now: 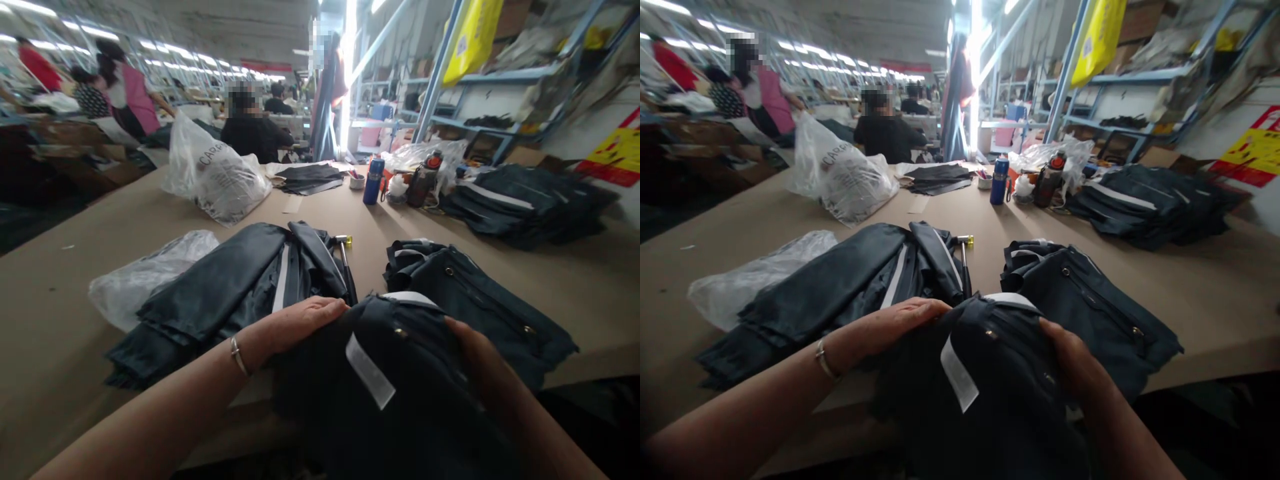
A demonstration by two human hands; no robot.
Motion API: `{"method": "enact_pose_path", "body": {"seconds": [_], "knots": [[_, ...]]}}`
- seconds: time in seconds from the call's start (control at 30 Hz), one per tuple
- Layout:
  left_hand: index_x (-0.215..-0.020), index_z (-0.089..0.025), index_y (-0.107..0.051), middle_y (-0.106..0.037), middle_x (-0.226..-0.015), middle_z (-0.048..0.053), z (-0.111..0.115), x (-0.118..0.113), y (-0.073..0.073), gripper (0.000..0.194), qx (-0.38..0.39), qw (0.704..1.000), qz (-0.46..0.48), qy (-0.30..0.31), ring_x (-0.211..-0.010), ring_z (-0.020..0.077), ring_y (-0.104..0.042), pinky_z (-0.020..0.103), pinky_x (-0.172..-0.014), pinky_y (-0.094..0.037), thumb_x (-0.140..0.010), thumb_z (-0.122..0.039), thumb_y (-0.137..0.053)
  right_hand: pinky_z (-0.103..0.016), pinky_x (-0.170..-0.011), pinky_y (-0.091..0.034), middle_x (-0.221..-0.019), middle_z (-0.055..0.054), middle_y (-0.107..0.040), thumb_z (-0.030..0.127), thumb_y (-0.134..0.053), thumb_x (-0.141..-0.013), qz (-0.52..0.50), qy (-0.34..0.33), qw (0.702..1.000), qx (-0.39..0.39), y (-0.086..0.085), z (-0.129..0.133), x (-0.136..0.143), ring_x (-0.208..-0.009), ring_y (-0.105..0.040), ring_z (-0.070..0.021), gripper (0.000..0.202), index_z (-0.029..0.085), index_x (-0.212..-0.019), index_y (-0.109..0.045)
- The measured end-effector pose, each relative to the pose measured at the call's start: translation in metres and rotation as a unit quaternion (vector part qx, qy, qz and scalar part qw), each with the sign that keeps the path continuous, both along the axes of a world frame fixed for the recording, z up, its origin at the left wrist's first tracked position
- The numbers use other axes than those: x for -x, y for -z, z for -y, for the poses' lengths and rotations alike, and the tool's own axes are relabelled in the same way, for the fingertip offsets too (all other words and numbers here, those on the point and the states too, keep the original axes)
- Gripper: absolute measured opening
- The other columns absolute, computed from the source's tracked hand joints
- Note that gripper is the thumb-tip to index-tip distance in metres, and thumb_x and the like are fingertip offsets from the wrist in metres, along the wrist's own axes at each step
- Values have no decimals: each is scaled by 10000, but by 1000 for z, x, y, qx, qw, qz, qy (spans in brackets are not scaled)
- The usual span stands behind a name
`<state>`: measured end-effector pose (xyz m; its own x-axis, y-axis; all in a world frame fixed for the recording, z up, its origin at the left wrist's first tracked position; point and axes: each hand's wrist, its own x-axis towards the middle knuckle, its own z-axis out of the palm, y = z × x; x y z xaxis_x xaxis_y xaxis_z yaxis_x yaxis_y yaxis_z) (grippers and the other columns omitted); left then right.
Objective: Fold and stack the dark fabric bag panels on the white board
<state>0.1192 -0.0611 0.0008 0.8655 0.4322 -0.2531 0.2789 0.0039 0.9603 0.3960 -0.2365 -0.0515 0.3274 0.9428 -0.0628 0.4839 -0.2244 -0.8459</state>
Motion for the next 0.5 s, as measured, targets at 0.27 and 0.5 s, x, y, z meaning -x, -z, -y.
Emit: {"method": "enact_pose_path", "body": {"seconds": [0.27,0.5], "knots": [[-734,-121,-557,-521,-693,35,2,-21,-7,698,-6,994,-102,24,-592,113,-460,206,-555,-389,-688,-803,-417,-228,-685,-450,-821,10,-622,382,-329,-947,61,-342,937,48,-73,-19,98,-720,-565,-131,329,195,-868,-588],[-700,-122,-587,-507,-577,19,7,-7,18,631,8,964,-264,-21,-456,120,-464,209,-383,-351,-632,-749,-555,-274,-383,-234,-731,-30,-638,604,-482,-805,388,-357,849,-33,-49,-21,141,-495,-569,-212,442,238,-1048,-536]]}}
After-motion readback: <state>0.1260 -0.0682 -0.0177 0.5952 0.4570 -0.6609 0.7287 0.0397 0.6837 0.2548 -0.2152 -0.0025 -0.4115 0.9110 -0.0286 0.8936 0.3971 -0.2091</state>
